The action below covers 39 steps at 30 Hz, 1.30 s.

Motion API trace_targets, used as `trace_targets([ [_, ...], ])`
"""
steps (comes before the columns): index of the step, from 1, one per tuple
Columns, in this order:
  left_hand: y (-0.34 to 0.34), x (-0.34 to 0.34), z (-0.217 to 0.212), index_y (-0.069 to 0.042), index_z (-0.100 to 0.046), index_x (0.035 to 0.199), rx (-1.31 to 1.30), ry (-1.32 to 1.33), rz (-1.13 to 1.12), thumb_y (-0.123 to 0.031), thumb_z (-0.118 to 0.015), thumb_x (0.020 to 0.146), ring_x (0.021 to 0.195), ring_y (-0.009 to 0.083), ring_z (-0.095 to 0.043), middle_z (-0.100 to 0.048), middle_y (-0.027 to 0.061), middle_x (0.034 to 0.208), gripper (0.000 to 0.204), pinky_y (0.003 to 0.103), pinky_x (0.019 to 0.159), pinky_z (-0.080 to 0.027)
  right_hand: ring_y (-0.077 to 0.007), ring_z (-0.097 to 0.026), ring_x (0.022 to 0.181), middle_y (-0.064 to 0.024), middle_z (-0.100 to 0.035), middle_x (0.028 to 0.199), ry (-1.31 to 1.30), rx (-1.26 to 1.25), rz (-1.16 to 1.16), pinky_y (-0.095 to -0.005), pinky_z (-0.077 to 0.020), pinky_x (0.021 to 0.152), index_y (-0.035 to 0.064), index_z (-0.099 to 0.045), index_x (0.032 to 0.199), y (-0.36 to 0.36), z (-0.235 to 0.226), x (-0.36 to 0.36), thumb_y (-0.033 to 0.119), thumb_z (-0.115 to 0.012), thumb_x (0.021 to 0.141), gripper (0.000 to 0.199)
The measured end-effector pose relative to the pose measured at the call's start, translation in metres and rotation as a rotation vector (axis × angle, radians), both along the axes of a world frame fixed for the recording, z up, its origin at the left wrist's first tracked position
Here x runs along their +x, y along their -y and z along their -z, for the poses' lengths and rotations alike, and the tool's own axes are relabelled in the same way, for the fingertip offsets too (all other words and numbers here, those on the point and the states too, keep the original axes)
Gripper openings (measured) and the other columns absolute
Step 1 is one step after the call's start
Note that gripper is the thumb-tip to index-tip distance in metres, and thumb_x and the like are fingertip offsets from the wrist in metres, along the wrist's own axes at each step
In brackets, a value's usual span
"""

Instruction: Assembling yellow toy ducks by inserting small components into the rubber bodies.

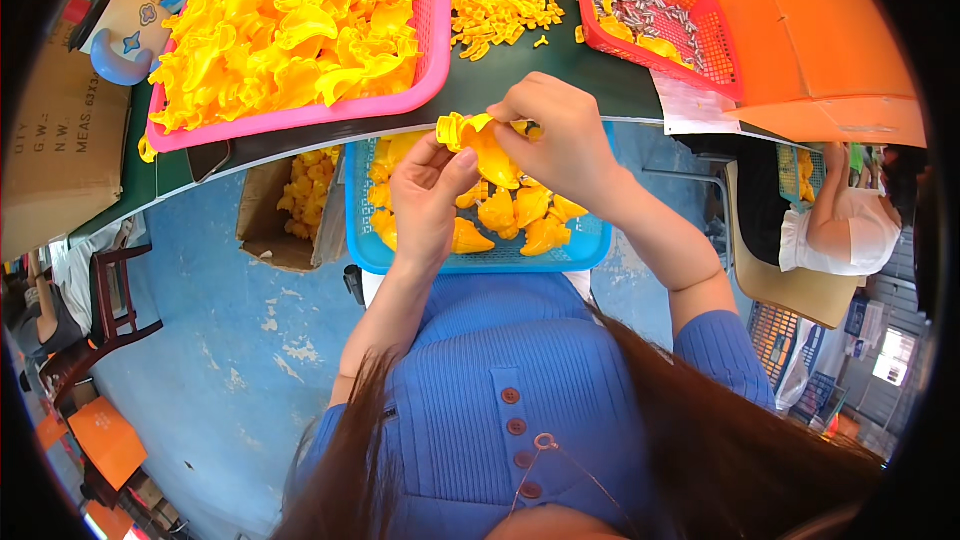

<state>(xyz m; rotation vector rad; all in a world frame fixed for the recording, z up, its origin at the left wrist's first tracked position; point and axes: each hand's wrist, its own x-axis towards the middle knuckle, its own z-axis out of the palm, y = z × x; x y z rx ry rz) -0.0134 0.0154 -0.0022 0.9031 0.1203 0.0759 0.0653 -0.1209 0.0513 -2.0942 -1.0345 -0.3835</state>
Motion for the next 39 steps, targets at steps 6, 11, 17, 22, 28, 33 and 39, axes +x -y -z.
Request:
trace_targets([
  [6, 0.0, 0.007, -0.008, 0.002, -0.053, 0.114, 0.024, -0.036, 0.03, -0.012, -0.061, 0.085, 0.089, 0.0082, -0.057, -0.06, 0.0055, 0.103, 0.033, 0.022, 0.077, -0.047, -0.0243, -0.057, 0.063, -0.0092, -0.056, 0.067, 0.126, -0.07, -0.023, -0.0314, -0.0457, 0.054, 0.001, -0.055, 0.069, 0.002, -0.009, 0.004, -0.005, -0.067, 0.062, 0.015],
  [11, 0.002, 0.005, -0.005, 0.001, -0.053, 0.115, 0.028, -0.021, 0.008, -0.013, -0.061, 0.085, 0.09, 0.008, -0.057, -0.06, 0.0045, 0.102, 0.034, 0.022, 0.078, -0.047, -0.0241, -0.058, 0.064, -0.0093, -0.056, 0.067, 0.021, -0.032, 0.045, -0.031, -0.0457, 0.054, 0.0009, -0.056, 0.069, 0.001, -0.007, 0.0, -0.005, -0.067, 0.061, 0.015],
  [17, -0.001, 0.005, -0.002, 0.002, -0.054, 0.114, 0.018, -0.034, 0.003, -0.011, -0.06, 0.085, 0.091, 0.0091, -0.058, -0.061, 0.0056, 0.103, 0.032, 0.024, 0.079, -0.048, -0.024, -0.058, 0.062, -0.0095, -0.056, 0.067, 0.011, 0.0, 0.037, -0.0307, -0.047, 0.054, -0.0002, -0.056, 0.07, -0.001, 0.003, 0.002, -0.005, -0.066, 0.064, 0.013],
  [22, 0.0, 0.005, 0.001, 0.003, -0.054, 0.113, 0.012, -0.049, 0.006, -0.008, -0.058, 0.085, 0.091, 0.0102, -0.059, -0.061, 0.0077, 0.104, 0.03, 0.025, 0.08, -0.049, -0.024, -0.061, 0.062, -0.011, -0.057, 0.068, -0.086, -0.028, 0.068, -0.0301, -0.0491, 0.055, -0.0013, -0.054, 0.072, -0.001, 0.01, -0.002, -0.004, -0.065, 0.068, 0.012],
  [28, 0.002, 0.005, 0.002, 0.005, -0.051, 0.115, 0.047, -0.015, 0.014, -0.005, -0.058, 0.085, 0.095, 0.0112, -0.057, -0.06, 0.0086, 0.106, 0.033, 0.023, 0.083, -0.046, -0.0239, -0.062, 0.06, -0.012, -0.057, 0.067, -0.262, 0.045, 0.115, -0.0287, -0.0495, 0.054, -0.0022, -0.051, 0.071, -0.001, 0.011, -0.006, -0.004, -0.065, 0.071, 0.014],
  [33, 0.004, 0.004, 0.001, 0.005, -0.05, 0.115, 0.09, -0.006, -0.015, -0.003, -0.058, 0.084, 0.098, 0.0114, -0.055, -0.059, 0.01, 0.108, 0.033, 0.023, 0.085, -0.044, -0.0209, -0.063, 0.062, -0.0117, -0.058, 0.068, 0.0, -0.093, 0.12, -0.027, -0.0498, 0.055, -0.0024, -0.051, 0.072, -0.004, 0.005, -0.013, -0.004, -0.063, 0.071, 0.013],
  [39, 0.004, 0.006, 0.002, 0.006, -0.047, 0.117, 0.103, 0.03, 0.036, -0.003, -0.057, 0.085, 0.103, 0.013, -0.054, -0.058, 0.0101, 0.11, 0.035, 0.024, 0.085, -0.045, -0.0146, -0.062, 0.06, -0.0093, -0.06, 0.069, -0.328, 0.081, 0.105, -0.0242, -0.0493, 0.055, -0.0027, -0.052, 0.071, 0.005, 0.004, -0.003, -0.003, -0.064, 0.072, 0.012],
])
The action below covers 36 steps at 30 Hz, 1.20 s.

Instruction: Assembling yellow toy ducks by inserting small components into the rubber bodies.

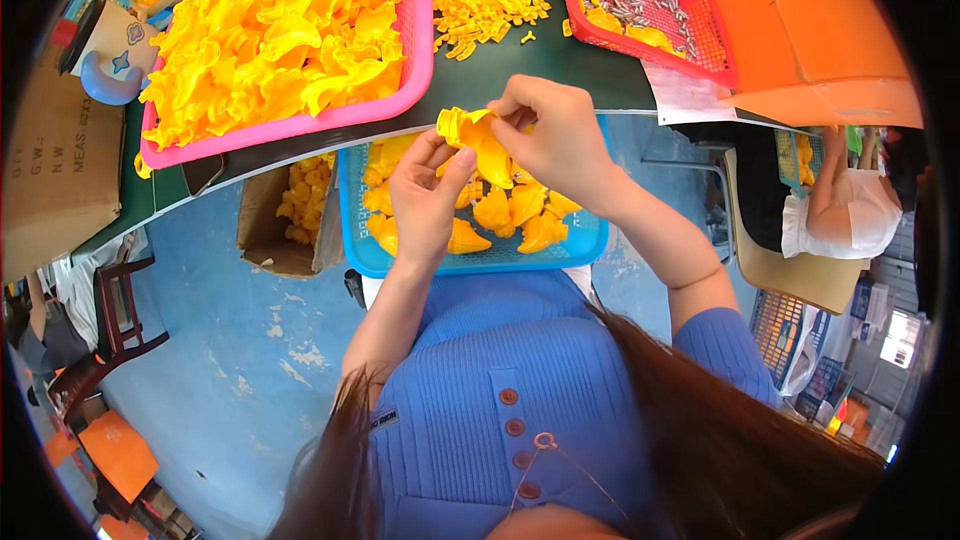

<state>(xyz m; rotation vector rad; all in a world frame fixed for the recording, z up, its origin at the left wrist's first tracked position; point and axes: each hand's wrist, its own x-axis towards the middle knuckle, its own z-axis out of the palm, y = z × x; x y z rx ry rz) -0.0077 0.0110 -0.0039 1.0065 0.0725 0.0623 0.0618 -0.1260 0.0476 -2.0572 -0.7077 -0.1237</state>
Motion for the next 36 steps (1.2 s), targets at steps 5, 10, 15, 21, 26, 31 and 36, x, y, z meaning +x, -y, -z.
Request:
trace_targets([
  [5, 0.007, 0.002, -0.005, 0.003, -0.041, 0.125, 0.043, 0.112, -0.041, -0.002, -0.059, 0.083, 0.107, 0.016, -0.052, -0.049, 0.0125, 0.12, 0.046, 0.028, 0.09, -0.044, -0.0116, -0.062, 0.061, -0.0076, -0.061, 0.067, -0.031, -0.017, 0.067, -0.0228, -0.0492, 0.056, -0.0032, -0.053, 0.071, 0.006, -0.007, 0.004, -0.002, -0.064, 0.073, 0.011],
  [10, 0.026, 0.002, 0.011, -0.002, -0.038, 0.13, 0.303, 0.385, -0.222, 0.003, -0.066, 0.076, 0.11, 0.0201, -0.051, -0.04, 0.0131, 0.128, 0.062, 0.032, 0.092, -0.046, -0.0106, -0.062, 0.062, -0.0072, -0.06, 0.066, -0.039, -0.027, 0.068, -0.0222, -0.0493, 0.056, -0.0034, -0.053, 0.07, 0.005, -0.015, -0.002, -0.002, -0.063, 0.073, 0.011],
  [15, 0.022, 0.004, 0.02, -0.001, -0.047, 0.123, 0.345, 0.462, -0.277, 0.002, -0.073, 0.07, 0.107, 0.0226, -0.054, -0.046, 0.0149, 0.124, 0.059, 0.033, 0.085, -0.052, -0.0071, -0.059, 0.059, -0.0052, -0.059, 0.064, -0.154, 0.007, 0.092, -0.0206, -0.0477, 0.053, -0.0026, -0.051, 0.069, 0.001, -0.022, -0.011, -0.002, -0.062, 0.074, 0.012],
  [21, 0.01, -0.001, 0.015, 0.002, -0.05, 0.121, 0.452, 0.537, -0.362, 0.003, -0.073, 0.069, 0.103, 0.0229, -0.057, -0.053, 0.0178, 0.118, 0.057, 0.033, 0.086, -0.051, -0.0039, -0.055, 0.057, -0.0009, -0.056, 0.066, -0.376, 0.081, -0.062, -0.0179, -0.0431, 0.049, 0.0, -0.049, 0.071, -0.002, -0.022, 0.001, -0.001, -0.063, 0.075, 0.015],
  [26, -0.012, -0.011, -0.005, 0.005, -0.044, 0.126, 0.28, 0.38, -0.339, 0.006, -0.07, 0.071, 0.106, 0.0204, -0.055, -0.05, 0.017, 0.124, 0.062, 0.031, 0.09, -0.046, -0.0046, -0.055, 0.06, -0.0017, -0.057, 0.068, -0.461, 0.09, -0.245, -0.0189, -0.0439, 0.052, -0.0009, -0.053, 0.075, -0.019, -0.047, 0.019, 0.008, -0.064, 0.08, 0.016],
  [31, -0.032, -0.016, -0.024, 0.007, -0.038, 0.13, 0.142, 0.331, -0.298, 0.007, -0.067, 0.073, 0.115, 0.0197, -0.049, -0.046, 0.017, 0.129, 0.064, 0.031, 0.096, -0.04, -0.013, -0.059, 0.063, -0.0072, -0.062, 0.073, 0.086, -0.022, -0.287, -0.0254, -0.046, 0.058, -0.0011, -0.06, 0.081, -0.082, -0.048, 0.076, 0.017, -0.063, 0.082, 0.019],
  [36, -0.039, -0.023, -0.028, 0.006, -0.037, 0.131, 0.095, 0.336, -0.264, 0.002, -0.067, 0.075, 0.116, 0.02, -0.048, -0.045, 0.0164, 0.131, 0.064, 0.032, 0.097, -0.039, -0.0279, -0.061, 0.068, -0.0125, -0.063, 0.073, 0.417, -0.262, -0.227, -0.0365, -0.0484, 0.061, 0.0004, -0.063, 0.079, -0.167, -0.016, 0.118, 0.023, -0.067, 0.073, 0.024],
])
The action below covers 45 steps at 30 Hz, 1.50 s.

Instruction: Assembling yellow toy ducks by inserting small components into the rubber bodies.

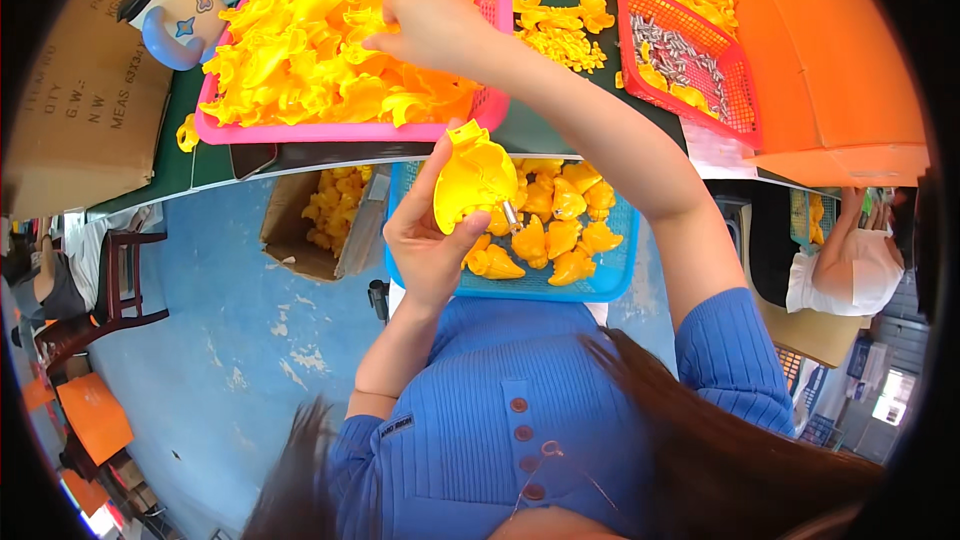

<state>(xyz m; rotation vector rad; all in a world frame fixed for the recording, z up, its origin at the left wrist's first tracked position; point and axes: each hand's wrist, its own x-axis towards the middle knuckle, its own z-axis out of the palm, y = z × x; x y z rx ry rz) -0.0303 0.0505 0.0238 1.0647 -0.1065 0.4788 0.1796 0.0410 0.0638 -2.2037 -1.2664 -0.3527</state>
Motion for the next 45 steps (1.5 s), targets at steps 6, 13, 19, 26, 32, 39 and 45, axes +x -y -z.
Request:
trace_targets([
  [6, -0.005, -0.002, -0.001, 0.005, -0.037, 0.131, -0.008, -0.008, -0.001, -0.002, -0.067, 0.077, 0.115, 0.0187, -0.048, -0.045, 0.0151, 0.131, 0.062, 0.031, 0.097, -0.039, -0.026, -0.063, 0.071, -0.0118, -0.064, 0.071, -0.204, -0.109, 0.173, -0.0349, -0.0493, 0.063, 0.0023, -0.064, 0.078, 0.004, -0.005, 0.015, 0.024, -0.065, 0.071, 0.022],
  [13, 0.004, -0.005, -0.003, 0.003, -0.039, 0.131, -0.101, -0.074, 0.151, -0.014, -0.063, 0.083, 0.113, 0.0192, -0.05, -0.045, 0.0144, 0.13, 0.056, 0.031, 0.088, -0.047, -0.0239, -0.063, 0.074, -0.0123, -0.065, 0.084, -0.199, 0.287, 0.101, -0.0338, -0.049, 0.069, 0.0092, -0.068, 0.091, 0.057, -0.018, 0.018, 0.017, -0.06, 0.076, 0.018],
  [19, 0.017, 0.001, -0.005, 0.003, -0.034, 0.132, -0.078, -0.12, 0.224, -0.025, -0.06, 0.085, 0.109, 0.0228, -0.054, -0.042, 0.0177, 0.132, 0.06, 0.033, 0.073, -0.056, -0.0176, -0.062, 0.08, -0.0093, -0.064, 0.088, -0.199, 0.304, 0.119, -0.0273, -0.0481, 0.074, 0.0039, -0.064, 0.094, 0.125, -0.032, 0.0, 0.015, -0.061, 0.079, 0.019],
  [26, 0.016, 0.006, 0.007, 0.001, -0.039, 0.13, -0.257, -0.167, 0.381, -0.026, -0.059, 0.086, 0.107, 0.0212, -0.055, -0.04, 0.0165, 0.134, 0.055, 0.03, 0.07, -0.056, -0.0274, -0.063, 0.079, -0.0143, -0.063, 0.085, -0.002, -0.641, 0.46, -0.0351, -0.0501, 0.067, 0.0018, -0.059, 0.081, 0.191, -0.02, -0.056, 0.011, -0.054, 0.077, 0.011],
  [32, 0.027, 0.013, 0.015, 0.002, -0.033, 0.132, -0.381, -0.144, 0.527, -0.037, -0.049, 0.09, 0.092, 0.0203, -0.061, -0.04, 0.0194, 0.134, 0.06, 0.025, 0.064, -0.056, -0.0312, -0.063, 0.065, -0.0145, -0.061, 0.066, 0.017, -0.679, 0.626, -0.0407, -0.0497, 0.057, 0.0025, -0.055, 0.078, 0.2, 0.036, -0.056, 0.017, -0.058, 0.076, 0.015],
  [39, 0.028, 0.017, 0.02, 0.0, -0.031, 0.133, -0.563, -0.247, 0.56, -0.043, -0.036, 0.094, 0.079, 0.0158, -0.063, -0.046, 0.0227, 0.127, 0.059, 0.022, 0.06, -0.055, -0.0291, -0.062, 0.072, -0.0156, -0.06, 0.073, -0.208, -0.38, 0.571, -0.0356, -0.0483, 0.06, 0.0009, -0.053, 0.087, 0.195, 0.026, -0.062, 0.042, -0.069, 0.073, 0.047],
  [45, 0.029, 0.022, 0.032, -0.001, -0.033, 0.132, -0.629, -0.261, 0.599, -0.044, -0.034, 0.094, 0.082, 0.0172, -0.063, -0.05, 0.0199, 0.123, 0.057, 0.024, 0.064, -0.056, -0.0209, -0.058, 0.077, -0.0073, -0.058, 0.095, -0.662, 0.206, -0.024, -0.0307, -0.0467, 0.063, 0.0056, -0.06, 0.103, 0.197, -0.007, -0.103, 0.019, -0.074, 0.07, 0.039],
])
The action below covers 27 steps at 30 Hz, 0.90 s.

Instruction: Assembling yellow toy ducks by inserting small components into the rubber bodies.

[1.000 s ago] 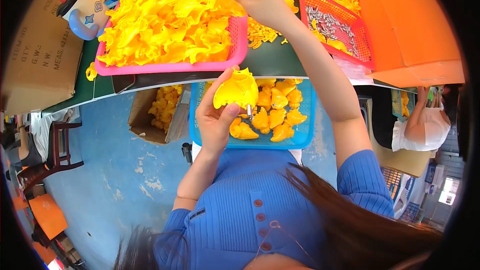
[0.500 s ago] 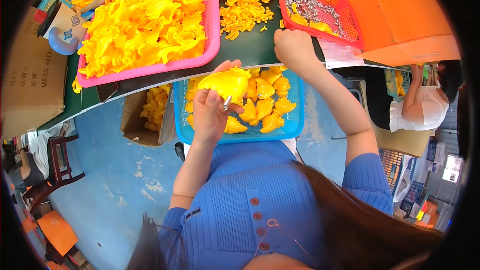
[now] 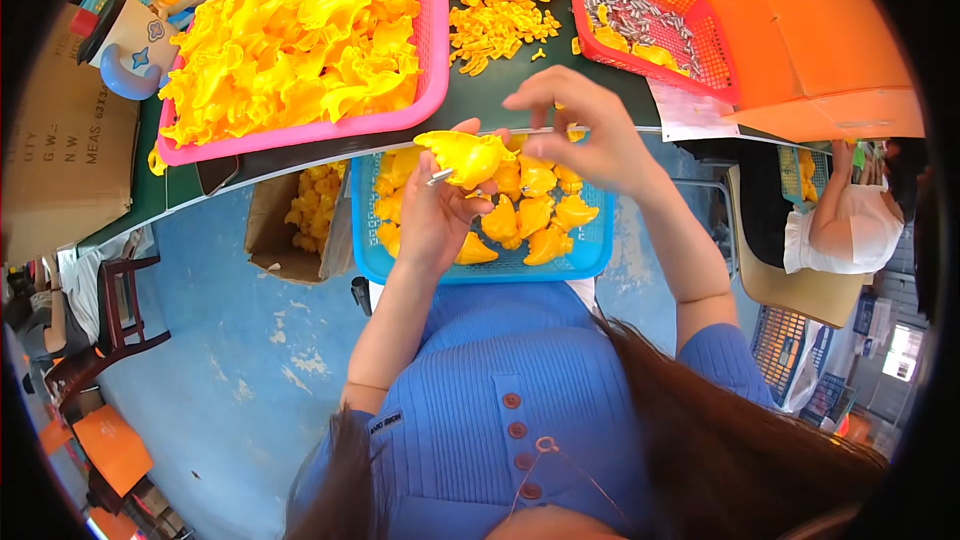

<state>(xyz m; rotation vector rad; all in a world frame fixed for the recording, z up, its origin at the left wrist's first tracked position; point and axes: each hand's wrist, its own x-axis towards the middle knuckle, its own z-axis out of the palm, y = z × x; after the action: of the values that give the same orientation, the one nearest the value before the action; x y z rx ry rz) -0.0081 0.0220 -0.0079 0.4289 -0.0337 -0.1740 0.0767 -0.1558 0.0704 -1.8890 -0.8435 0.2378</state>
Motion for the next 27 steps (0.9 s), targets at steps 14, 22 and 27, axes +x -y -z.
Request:
trace_targets([
  [14, 0.013, -0.002, 0.003, -0.003, -0.032, 0.133, 0.121, 0.128, -0.033, -0.037, -0.055, 0.087, 0.118, 0.0213, -0.047, -0.043, 0.0111, 0.13, 0.061, 0.033, 0.09, -0.048, -0.0219, -0.06, 0.083, -0.0075, -0.061, 0.091, 0.346, 0.083, -0.01, -0.029, -0.0485, 0.071, 0.0043, -0.062, 0.1, -0.012, 0.011, -0.02, 0.008, -0.075, 0.065, 0.037],
  [22, 0.011, -0.004, 0.027, -0.002, -0.041, 0.127, 0.22, 0.063, -0.068, -0.033, -0.067, 0.08, 0.11, 0.0196, -0.054, -0.052, 0.0087, 0.12, 0.062, 0.031, 0.087, -0.05, -0.0223, -0.059, 0.089, -0.0084, -0.061, 0.095, 0.496, -0.006, 0.044, -0.0301, -0.048, 0.074, 0.0069, -0.062, 0.106, -0.012, 0.027, -0.028, 0.01, -0.075, 0.066, 0.043],
  [27, 0.01, 0.0, 0.016, -0.001, -0.041, 0.128, 0.216, 0.067, -0.078, -0.032, -0.067, 0.079, 0.112, 0.0221, -0.053, -0.05, 0.0121, 0.125, 0.063, 0.032, 0.089, -0.049, -0.0249, -0.054, 0.101, -0.0092, -0.058, 0.11, 0.453, -0.022, 0.119, -0.0324, -0.0448, 0.084, 0.0077, -0.06, 0.111, 0.008, 0.026, -0.01, 0.01, -0.073, 0.068, 0.045],
])
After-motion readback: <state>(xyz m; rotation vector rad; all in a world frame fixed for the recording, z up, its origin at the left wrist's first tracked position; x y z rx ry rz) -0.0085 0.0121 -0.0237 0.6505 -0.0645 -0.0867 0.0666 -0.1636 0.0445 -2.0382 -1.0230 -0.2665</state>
